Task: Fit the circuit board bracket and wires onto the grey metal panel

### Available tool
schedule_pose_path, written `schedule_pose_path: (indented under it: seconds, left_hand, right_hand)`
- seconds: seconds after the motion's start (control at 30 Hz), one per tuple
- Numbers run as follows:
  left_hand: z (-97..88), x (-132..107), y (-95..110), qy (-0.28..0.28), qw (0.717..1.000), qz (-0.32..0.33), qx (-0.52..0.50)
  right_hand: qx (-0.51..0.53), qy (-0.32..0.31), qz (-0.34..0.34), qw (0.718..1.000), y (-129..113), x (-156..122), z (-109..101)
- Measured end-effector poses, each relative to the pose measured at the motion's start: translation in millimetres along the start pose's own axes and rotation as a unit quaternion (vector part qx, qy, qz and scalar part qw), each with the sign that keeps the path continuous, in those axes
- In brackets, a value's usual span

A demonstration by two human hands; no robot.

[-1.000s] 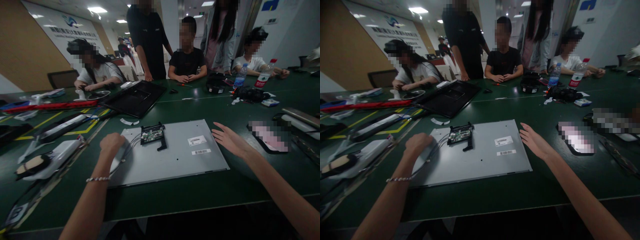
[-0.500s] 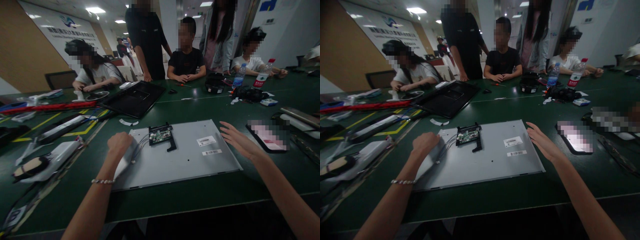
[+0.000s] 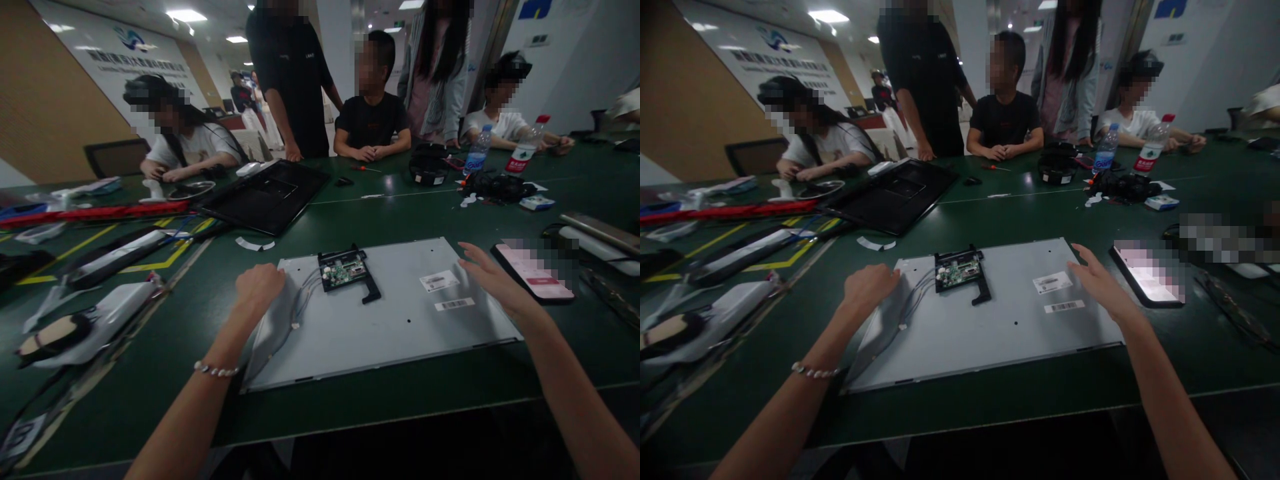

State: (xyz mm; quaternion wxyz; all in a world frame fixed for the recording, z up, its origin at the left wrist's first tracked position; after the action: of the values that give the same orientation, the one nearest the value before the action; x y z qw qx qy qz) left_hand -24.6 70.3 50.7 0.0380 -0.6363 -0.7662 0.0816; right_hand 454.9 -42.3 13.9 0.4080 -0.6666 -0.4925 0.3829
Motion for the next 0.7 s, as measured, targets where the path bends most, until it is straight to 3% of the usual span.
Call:
schedule_pose_path:
  seconds: [0.23, 0.37, 0.53, 0.7]
  left_hand:
    - [-24.9, -26.2, 36.7, 0.040, 0.999, 0.033, 0.002]
    - [-43.4, -41.6, 48.6, 0.072, 0.997, 0.029, -0.012]
    - [-42.1, -31.4, 28.7, 0.080, 0.996, 0.010, -0.038]
    - [-20.9, 0.1, 5.1, 0.018, 0.985, 0.024, -0.167]
  right_hand:
    - [-0.084, 0.022, -0.032, 0.996, 4.9, 7.4, -7.6]
    - [-0.207, 0.064, -0.088, 0.972, 4.4, 13.5, -10.5]
    - [-0.253, 0.072, -0.121, 0.957, 4.1, 15.0, -7.3]
    - [-0.221, 0.073, -0.124, 0.965, 4.1, 14.2, -10.7]
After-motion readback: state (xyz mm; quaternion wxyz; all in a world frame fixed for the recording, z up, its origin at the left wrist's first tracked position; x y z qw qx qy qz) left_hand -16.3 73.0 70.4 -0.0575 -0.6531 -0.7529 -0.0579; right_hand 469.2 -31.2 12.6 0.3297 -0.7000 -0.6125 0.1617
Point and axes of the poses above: each hand's wrist, its own x-axis towards the middle knuckle, its own z-axis out of the palm, y = z × x, the point moved 8 cm from there along x, towards the middle knuckle, and after that the axes turned 3 degrees about -z, right-handed, at the moved point
